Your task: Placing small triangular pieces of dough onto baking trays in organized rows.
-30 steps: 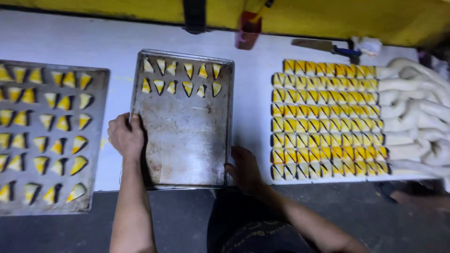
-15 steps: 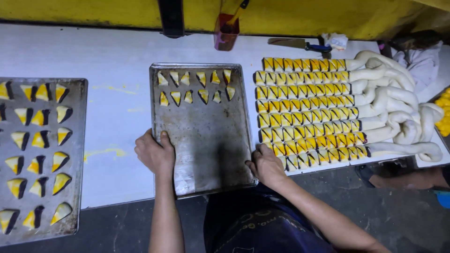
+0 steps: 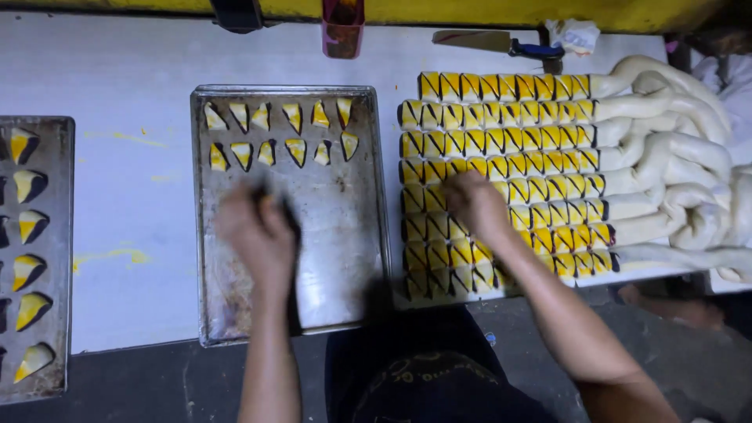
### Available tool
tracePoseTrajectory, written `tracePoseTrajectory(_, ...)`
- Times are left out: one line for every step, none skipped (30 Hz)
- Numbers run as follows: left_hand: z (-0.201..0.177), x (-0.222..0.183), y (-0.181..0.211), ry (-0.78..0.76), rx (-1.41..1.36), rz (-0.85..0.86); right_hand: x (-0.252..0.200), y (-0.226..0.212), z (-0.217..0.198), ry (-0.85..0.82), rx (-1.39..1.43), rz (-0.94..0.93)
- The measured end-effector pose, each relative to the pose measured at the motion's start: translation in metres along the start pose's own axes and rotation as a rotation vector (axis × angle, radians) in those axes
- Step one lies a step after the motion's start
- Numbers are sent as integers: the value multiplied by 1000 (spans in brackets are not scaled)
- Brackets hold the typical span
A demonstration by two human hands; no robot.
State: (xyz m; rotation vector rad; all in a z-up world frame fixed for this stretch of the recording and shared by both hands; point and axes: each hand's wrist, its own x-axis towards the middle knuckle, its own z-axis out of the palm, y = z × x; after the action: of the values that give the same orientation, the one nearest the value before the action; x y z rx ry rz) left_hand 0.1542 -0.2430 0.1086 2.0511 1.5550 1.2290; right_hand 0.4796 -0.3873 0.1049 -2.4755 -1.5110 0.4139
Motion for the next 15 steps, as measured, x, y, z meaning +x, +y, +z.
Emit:
tracePoseTrajectory(17, 8, 28, -65, -105, 29, 24, 18, -5, 62, 24, 1)
tracePoseTrajectory(46, 8, 41, -59, -88, 30, 46, 31, -14, 57, 37, -10)
tracePoseTrajectory(74, 7, 53, -155, -143, 67, 65, 46, -20, 120, 57, -43)
tracePoseTrajectory(102, 6, 64, -252, -199, 102, 84, 60, -26, 183, 79, -74)
tracePoseTrajectory(129, 10, 75, -253, -187, 100, 109, 77, -21, 176, 88, -78)
tracePoseTrajectory(156, 13, 86, -274, -198, 177, 133, 93, -16, 245, 79, -139)
tracePoseTrajectory(183, 16, 97, -298, -214, 256, 157, 111, -12, 317, 66, -196)
tracePoseTrajectory(212, 22, 106, -303, -207, 255, 173, 119, -10, 312, 73, -194)
tracePoseTrajectory(241, 28, 115, -319, -229, 278, 190, 127, -7, 282, 98, -228)
tracePoseTrajectory(269, 34, 123, -336, -252, 301, 206, 135, -3, 252, 123, -263)
tracePoseTrajectory(287, 42, 129, -341, -243, 299, 207, 128, -13, 247, 132, -262)
tracePoseTrajectory(304, 50, 134, -465, -132, 360, 208, 120, -24, 177, 190, -320)
tracePoseTrajectory(321, 59, 139, -587, -21, 419, 210, 111, -34, 107, 248, -380)
tracePoseTrajectory(334, 65, 145, -592, -13, 417, 221, 122, -27, 102, 256, -379)
tracePoseTrajectory(348, 70, 152, -706, 31, 421, 231, 133, -20, 170, 234, -362)
